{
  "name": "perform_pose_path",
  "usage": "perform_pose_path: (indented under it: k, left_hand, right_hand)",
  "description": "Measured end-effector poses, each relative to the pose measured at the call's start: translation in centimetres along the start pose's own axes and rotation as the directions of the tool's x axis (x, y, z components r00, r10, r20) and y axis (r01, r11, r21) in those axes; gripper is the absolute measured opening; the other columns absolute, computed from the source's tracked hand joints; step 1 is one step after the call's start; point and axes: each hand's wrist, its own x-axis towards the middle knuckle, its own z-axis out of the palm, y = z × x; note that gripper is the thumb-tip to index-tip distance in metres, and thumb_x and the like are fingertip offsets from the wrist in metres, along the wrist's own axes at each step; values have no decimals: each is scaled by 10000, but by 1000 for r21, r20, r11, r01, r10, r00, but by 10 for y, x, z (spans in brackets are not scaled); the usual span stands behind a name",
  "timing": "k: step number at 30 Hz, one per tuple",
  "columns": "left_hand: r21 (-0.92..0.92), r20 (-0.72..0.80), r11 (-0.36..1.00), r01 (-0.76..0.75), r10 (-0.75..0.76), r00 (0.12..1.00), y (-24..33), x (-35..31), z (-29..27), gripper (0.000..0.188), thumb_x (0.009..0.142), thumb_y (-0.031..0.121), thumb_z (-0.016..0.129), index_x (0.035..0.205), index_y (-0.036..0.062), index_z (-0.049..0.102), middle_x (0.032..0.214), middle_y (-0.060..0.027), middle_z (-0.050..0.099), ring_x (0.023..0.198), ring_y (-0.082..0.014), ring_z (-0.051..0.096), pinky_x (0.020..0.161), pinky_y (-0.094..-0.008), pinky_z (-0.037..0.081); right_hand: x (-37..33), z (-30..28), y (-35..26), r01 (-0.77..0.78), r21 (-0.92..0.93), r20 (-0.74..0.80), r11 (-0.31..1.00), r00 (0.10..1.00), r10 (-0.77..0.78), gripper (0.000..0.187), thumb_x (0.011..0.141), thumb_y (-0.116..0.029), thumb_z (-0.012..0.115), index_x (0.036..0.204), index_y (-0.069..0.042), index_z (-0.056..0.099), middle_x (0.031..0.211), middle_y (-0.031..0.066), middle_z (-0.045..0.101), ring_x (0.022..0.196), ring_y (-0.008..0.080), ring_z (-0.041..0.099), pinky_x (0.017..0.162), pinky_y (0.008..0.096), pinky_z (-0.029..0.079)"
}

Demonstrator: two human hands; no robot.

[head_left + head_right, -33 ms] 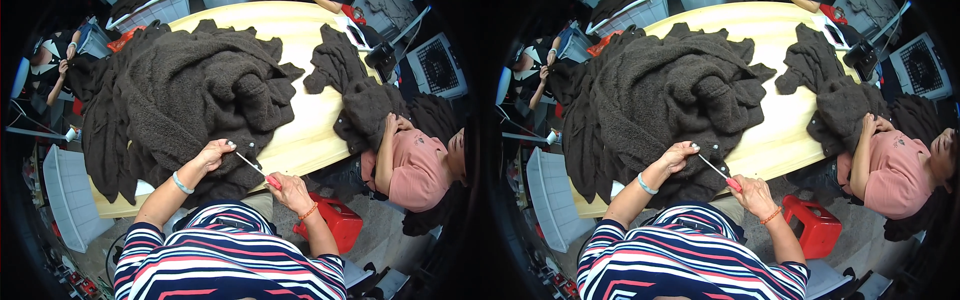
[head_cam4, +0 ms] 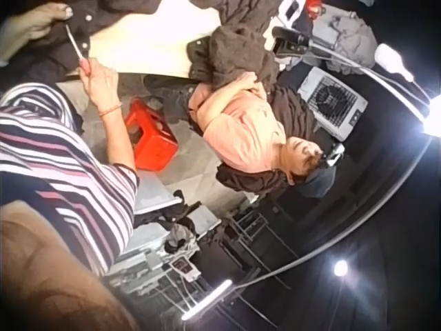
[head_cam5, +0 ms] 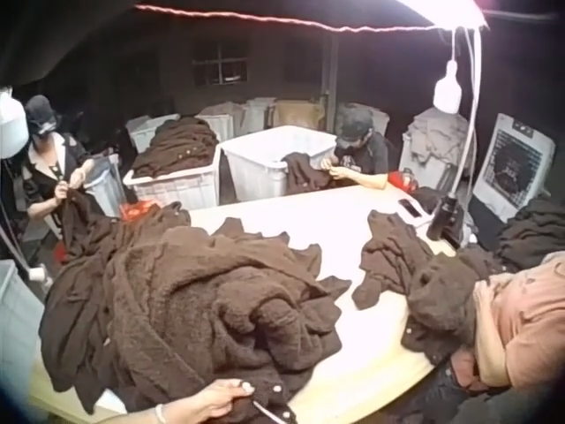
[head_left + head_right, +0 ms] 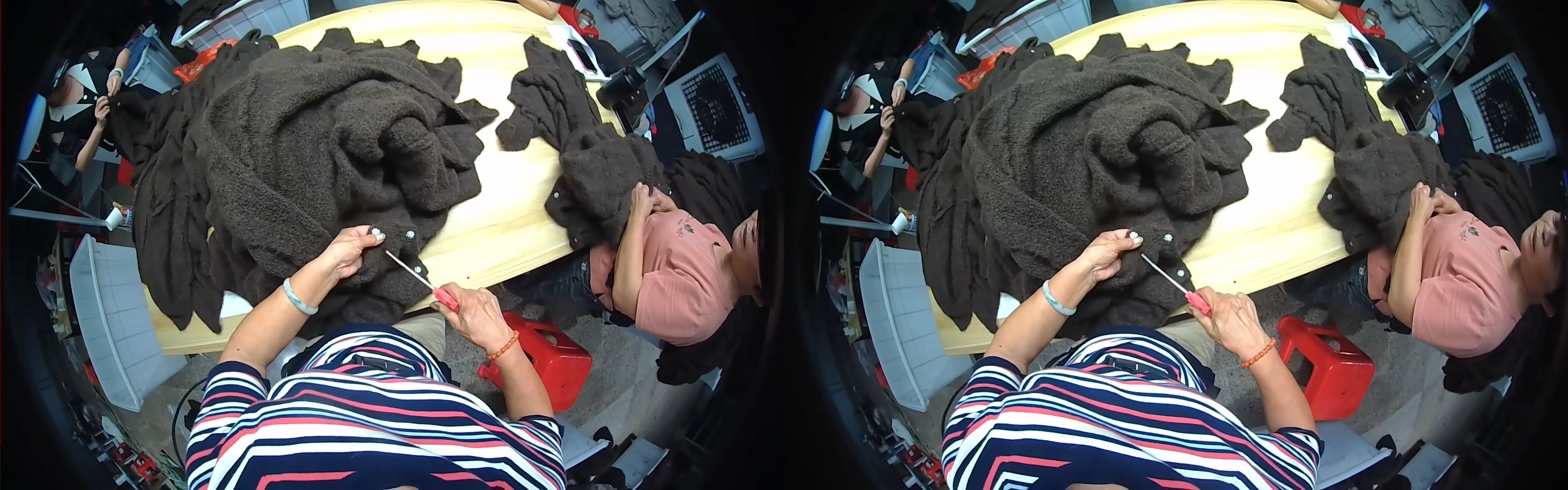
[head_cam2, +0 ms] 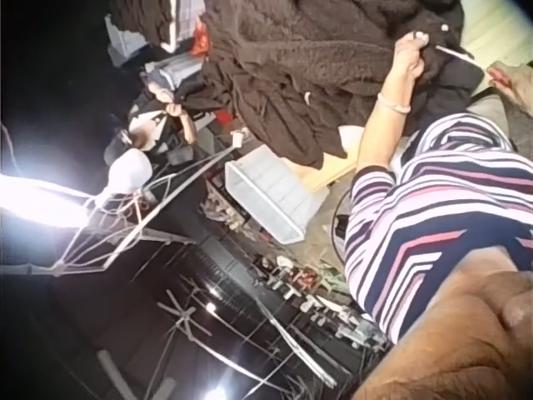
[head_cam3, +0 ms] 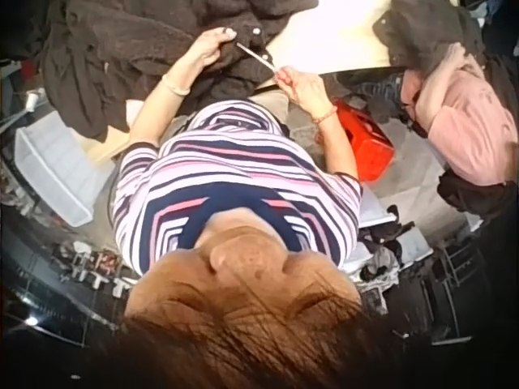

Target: Inspecting buttons and trimming excess threads from sweaters in a factory setting.

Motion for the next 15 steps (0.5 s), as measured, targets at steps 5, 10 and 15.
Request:
perform_pose_path:
  k: [5, 10, 15]
  left_hand:
    - [82, -54, 996, 27, -23, 998, -18, 15, -18, 122, 934, 67, 629, 1032, -1, 658, 958, -45, 689, 824, -106, 658, 716, -216, 547]
    - [216, -18, 972, -91, 97, 995, -25, 12, -10, 206, 911, -44, 580, 1090, -54, 683, 1064, -112, 693, 920, -163, 667, 836, -241, 533]
    - [423, 109, 878, -222, 194, 975, -29, 7, -7, 251, 827, -66, 572, 1033, -59, 714, 942, -130, 727, 900, -196, 674, 848, -272, 512]
  right_hand:
    - [-12, -2, -15, -50, -39, 133, 998, 990, 55, 296, 931, -357, 598, 987, -68, 627, 642, 201, 630, 627, 379, 650, 584, 461, 511]
    - [-8, -3, -21, -172, -64, 43, 983, 984, 174, 294, 931, -358, 596, 992, -72, 628, 631, 184, 636, 624, 375, 657, 577, 465, 514]
    - [-9, 0, -14, -239, -57, 26, 969, 970, 241, 238, 921, -322, 614, 987, -93, 618, 674, 179, 643, 656, 371, 659, 598, 469, 512]
